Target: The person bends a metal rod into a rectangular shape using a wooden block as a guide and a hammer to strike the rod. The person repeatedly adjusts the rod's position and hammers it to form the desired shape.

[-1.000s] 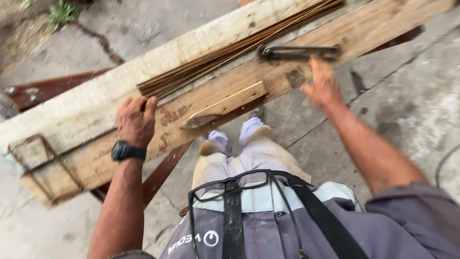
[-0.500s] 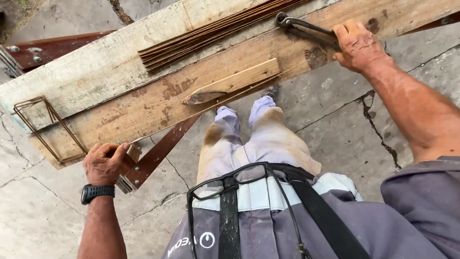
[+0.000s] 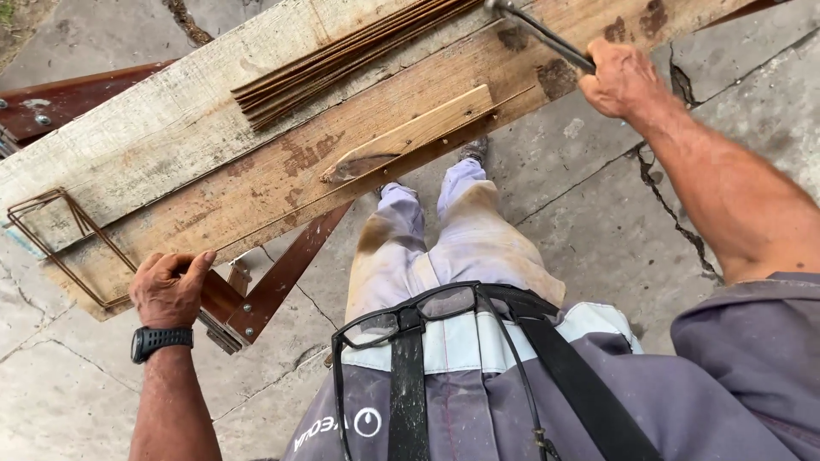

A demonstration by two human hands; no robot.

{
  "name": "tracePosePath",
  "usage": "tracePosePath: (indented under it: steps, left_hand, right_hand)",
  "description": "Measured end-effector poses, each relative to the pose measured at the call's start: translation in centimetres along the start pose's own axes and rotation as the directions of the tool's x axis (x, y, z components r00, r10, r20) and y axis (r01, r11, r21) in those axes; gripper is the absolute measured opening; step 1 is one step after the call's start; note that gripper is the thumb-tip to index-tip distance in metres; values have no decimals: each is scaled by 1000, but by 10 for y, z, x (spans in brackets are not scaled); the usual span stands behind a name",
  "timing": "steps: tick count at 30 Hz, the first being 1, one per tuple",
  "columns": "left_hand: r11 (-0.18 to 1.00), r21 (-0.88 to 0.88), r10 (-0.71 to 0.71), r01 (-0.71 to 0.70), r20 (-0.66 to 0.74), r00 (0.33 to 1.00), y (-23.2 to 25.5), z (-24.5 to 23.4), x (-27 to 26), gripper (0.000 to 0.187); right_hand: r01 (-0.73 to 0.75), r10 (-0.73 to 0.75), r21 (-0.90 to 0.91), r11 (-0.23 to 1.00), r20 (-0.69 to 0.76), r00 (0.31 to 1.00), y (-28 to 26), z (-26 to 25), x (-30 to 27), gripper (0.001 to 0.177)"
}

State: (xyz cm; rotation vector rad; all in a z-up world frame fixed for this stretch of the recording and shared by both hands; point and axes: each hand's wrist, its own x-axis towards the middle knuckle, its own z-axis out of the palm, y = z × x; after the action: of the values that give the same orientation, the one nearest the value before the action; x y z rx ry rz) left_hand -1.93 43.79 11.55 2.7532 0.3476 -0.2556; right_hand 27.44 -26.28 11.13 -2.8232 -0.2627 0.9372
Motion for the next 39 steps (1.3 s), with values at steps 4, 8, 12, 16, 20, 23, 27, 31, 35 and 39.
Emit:
tracePosePath:
  steps: [4,8,12,16,20,23,27,31,35,39]
  left_hand:
    - [999,-19,26,-27,-34,999,-6,-2,-3,28]
    - [999,41,24,-23,-4,1000,-19,6,-7,30]
    - [989,148,4,-11,50,999,-27,22,-2,40]
    - [975,223,-8,-8,71,997,-15,28,1,40]
    - [941,334,115,-63,-140,983,7,38,9,37]
    - [976,155,191,-155,-254,948,39,70,23,33]
    - [940,-107,308,-325,-148,940,114,95,43,33]
    - [961,51,273,-271,-31,962,114,141,55,37]
    - [966,130,224,-225,28,974,109,155,56,29]
    - [927,289,241,-238,25,970,115,155,52,30]
  right_hand:
    - [-76,76,354,932,16,997,-12,14,-31,15]
    - [-181,179,598,781,64,982,-45,20,-75,18]
    - [-250,218,634,732,130,967,-40,60,-99,35]
    - [-293,243,601,744,165,956,-33,96,-111,39]
    - [-293,244,673,680,169,955,-46,106,-114,41]
    - [-267,289,784,561,117,950,-44,120,-115,39]
    - [-174,271,849,499,38,962,-27,121,-117,36]
    - [-146,249,863,484,24,968,-22,83,-133,27]
    - [-239,172,876,418,182,968,1,51,-139,28]
    - [-400,77,837,373,402,912,13,20,-133,40]
